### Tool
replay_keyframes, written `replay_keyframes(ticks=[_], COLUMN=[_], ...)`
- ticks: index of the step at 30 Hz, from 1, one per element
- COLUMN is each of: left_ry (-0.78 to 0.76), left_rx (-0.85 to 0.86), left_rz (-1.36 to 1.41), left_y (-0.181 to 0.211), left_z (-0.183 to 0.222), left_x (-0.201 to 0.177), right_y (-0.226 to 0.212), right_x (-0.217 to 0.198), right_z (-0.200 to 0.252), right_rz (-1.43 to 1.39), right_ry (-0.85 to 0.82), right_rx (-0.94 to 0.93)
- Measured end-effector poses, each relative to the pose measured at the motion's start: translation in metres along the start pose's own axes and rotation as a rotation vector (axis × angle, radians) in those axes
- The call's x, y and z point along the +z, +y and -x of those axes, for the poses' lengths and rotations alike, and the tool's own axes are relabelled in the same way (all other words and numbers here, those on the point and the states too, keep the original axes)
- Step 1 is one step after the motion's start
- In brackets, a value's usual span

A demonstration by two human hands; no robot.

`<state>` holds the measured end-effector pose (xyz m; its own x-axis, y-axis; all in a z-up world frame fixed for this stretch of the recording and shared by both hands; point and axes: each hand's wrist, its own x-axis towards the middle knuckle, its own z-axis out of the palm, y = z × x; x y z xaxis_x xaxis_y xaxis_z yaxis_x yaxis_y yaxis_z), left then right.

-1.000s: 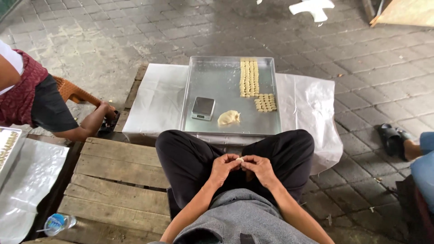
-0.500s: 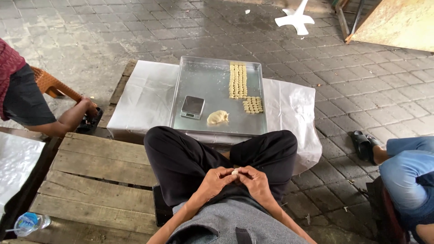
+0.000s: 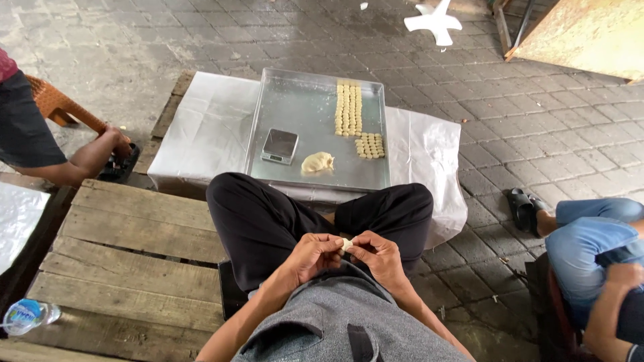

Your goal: The person sits cross-legged and repeatedly pinches off small pieces of dough from a larger lump, rolls them into balls between their palms, and places them in rows on a metal tray. A digital scale is present on the tray but not actively used during the clip.

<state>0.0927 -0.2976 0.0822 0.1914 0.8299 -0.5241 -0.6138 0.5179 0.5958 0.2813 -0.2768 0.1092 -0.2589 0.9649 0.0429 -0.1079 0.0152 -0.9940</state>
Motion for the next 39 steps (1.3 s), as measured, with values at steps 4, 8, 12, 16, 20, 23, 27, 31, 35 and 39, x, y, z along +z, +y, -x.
replay_keyframes(ticks=[4,8,12,16,20,23,27,31,35,39], left_ry=[-0.087,-0.189,-0.131,-0.082,-0.033,-0.074,-0.089,-0.138,-0.166,-0.072], left_rx=[0.085,0.148,0.186,0.395,0.563,0.442,0.266,0.199,0.195,0.157], left_rz=[-0.262,-0.492,-0.55,-0.604,-0.714,-0.503,-0.292,-0.214,-0.246,-0.099], left_y=[0.006,0.017,0.028,0.002,0.011,0.021,0.018,0.014,0.026,0.005], left_z=[0.013,0.033,0.046,0.018,0.031,0.039,0.038,0.038,0.059,0.035], left_x=[0.0,0.011,0.027,0.013,0.017,0.024,0.021,0.022,0.042,0.035], right_y=[-0.017,-0.028,-0.024,-0.022,-0.042,-0.039,-0.032,-0.023,-0.008,-0.017], right_x=[0.009,0.01,0.001,0.0,0.011,0.015,0.009,0.005,-0.003,0.001], right_z=[0.007,0.015,0.015,0.014,0.016,0.02,0.017,0.016,0.015,0.01], right_rz=[0.12,0.247,0.408,0.561,0.439,0.189,0.109,0.16,0.204,0.526], right_ry=[-0.037,-0.076,-0.045,-0.006,-0.08,-0.001,-0.006,0.024,0.035,-0.012], right_rx=[-0.212,-0.387,-0.437,-0.483,-0.378,-0.075,-0.189,-0.319,-0.426,-0.532])
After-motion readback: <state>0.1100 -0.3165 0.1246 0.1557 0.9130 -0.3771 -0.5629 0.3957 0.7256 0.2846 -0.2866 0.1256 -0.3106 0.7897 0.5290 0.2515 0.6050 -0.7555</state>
